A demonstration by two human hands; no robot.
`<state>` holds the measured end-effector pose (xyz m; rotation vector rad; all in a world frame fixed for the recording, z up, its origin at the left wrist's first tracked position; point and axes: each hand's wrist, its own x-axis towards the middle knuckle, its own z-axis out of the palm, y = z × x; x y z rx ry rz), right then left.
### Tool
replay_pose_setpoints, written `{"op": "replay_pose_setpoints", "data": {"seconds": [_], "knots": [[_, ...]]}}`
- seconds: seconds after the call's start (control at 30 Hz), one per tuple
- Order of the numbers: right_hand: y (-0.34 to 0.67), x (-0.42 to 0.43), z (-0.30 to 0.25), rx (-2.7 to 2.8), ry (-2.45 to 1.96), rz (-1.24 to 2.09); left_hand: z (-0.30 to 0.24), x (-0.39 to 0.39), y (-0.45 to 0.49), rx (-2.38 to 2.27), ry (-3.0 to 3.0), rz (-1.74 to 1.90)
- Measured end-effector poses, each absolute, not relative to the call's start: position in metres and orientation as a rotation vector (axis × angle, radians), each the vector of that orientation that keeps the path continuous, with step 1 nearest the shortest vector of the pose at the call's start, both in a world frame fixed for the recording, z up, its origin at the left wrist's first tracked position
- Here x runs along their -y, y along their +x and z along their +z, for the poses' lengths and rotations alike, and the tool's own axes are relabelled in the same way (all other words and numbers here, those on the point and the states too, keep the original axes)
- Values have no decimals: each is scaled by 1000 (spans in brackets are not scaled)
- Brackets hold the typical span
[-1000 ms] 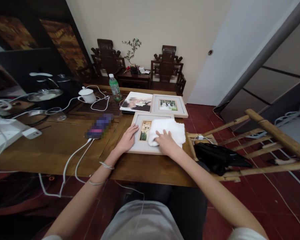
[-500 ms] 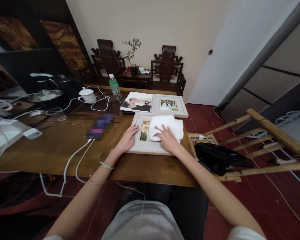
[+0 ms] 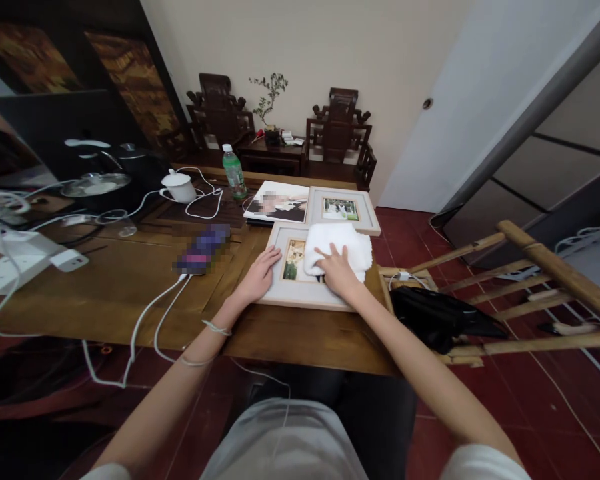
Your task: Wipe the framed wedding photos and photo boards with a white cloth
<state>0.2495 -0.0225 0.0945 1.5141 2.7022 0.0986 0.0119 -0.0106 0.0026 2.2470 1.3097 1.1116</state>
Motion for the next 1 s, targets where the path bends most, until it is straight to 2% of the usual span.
{"op": "replay_pose_setpoints", "data": {"seconds": [0.2, 0.37, 0.47, 0.6, 0.77, 0.87, 1.0], "knots": [[245, 100, 132, -2601, 1393, -318, 1, 11, 15, -1324, 2216, 1134], [236, 114, 143, -2640, 1307, -536, 2, 12, 15, -1331, 2201, 1130], [237, 94, 123, -2697, 1381, -462, 3, 12, 14, -1325, 2213, 1127], [246, 43, 94, -2776, 1509, -117, 3, 11, 12, -1302, 2245, 1112], [251, -22, 83, -2712, 1710, 242, 1, 9, 9, -1292, 2283, 1110], [249, -40, 83, -2661, 1763, 263, 1, 8, 8, -1295, 2299, 1117], [242, -17, 87, -2666, 1644, 146, 3, 9, 9, -1310, 2290, 1117]]}}
